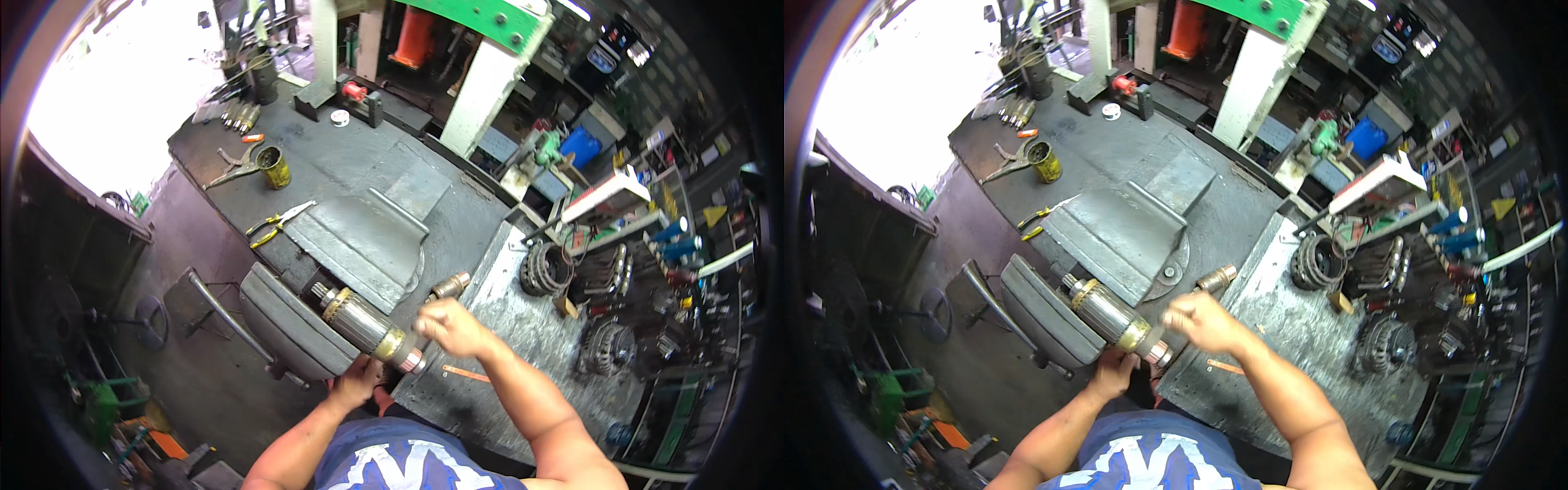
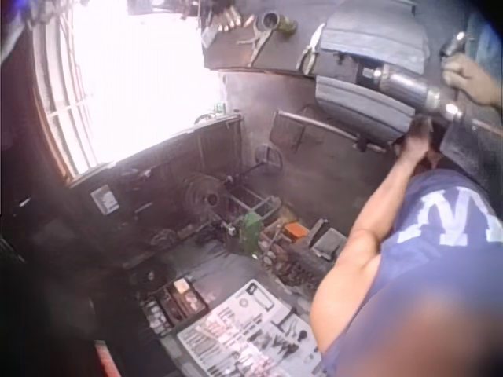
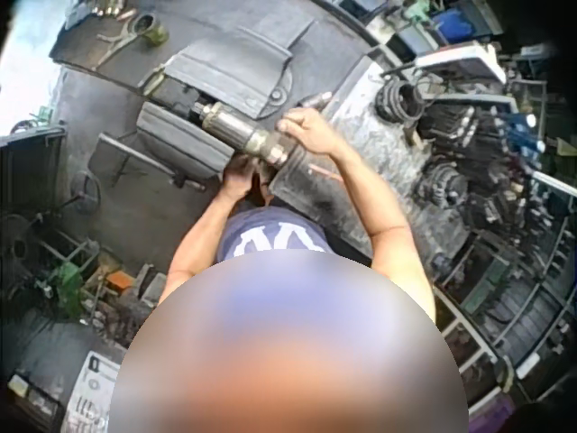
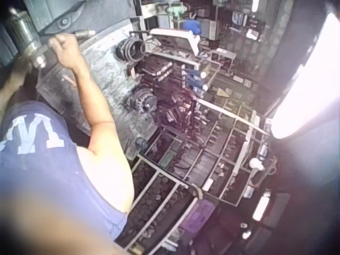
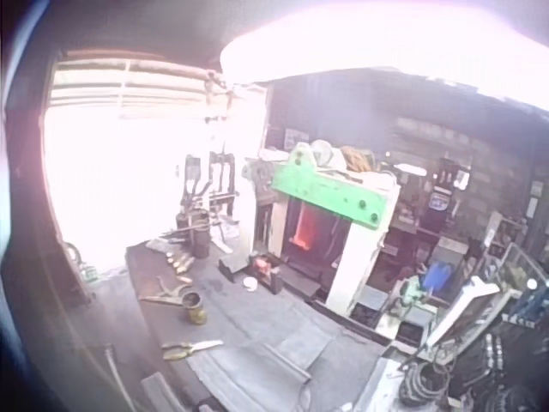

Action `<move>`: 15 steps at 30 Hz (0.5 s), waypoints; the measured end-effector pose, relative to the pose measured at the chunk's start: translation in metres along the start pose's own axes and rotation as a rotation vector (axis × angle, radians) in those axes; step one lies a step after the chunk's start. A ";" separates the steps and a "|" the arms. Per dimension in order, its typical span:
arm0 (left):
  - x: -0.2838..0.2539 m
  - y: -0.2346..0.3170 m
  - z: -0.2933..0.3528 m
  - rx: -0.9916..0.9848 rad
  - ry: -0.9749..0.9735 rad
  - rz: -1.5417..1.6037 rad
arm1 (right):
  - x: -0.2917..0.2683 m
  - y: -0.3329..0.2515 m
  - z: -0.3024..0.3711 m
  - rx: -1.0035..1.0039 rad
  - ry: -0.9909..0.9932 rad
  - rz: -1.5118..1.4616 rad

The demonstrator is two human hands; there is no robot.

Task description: The person secures a cylindrical metal part in a bench vise, then repeatedly uses a small metal rod to tap and adjust a ring on the part. The person rotates the part in the vise and continues tapping until the ring is seated, then removes the part from the vise.

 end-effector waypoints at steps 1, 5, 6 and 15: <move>-0.001 0.003 0.003 0.150 -0.023 0.054 | -0.001 0.004 -0.005 0.047 0.099 -0.054; -0.002 0.018 0.009 0.089 0.097 0.164 | 0.009 0.030 -0.006 0.140 0.240 -0.147; -0.002 0.024 0.009 0.025 0.124 0.124 | 0.016 0.034 -0.001 0.054 0.210 -0.258; -0.011 0.048 0.032 -0.029 0.123 -0.018 | 0.043 0.055 0.010 0.177 0.231 -0.466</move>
Point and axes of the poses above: each hand's wrist, its own z-axis away from the middle knuckle, its own x-axis out of the palm, y = z × x, the point moved 1 cm from there along -z, towards the middle knuckle, and after that the axes turned 3 degrees about y, right-handed, at the moved point
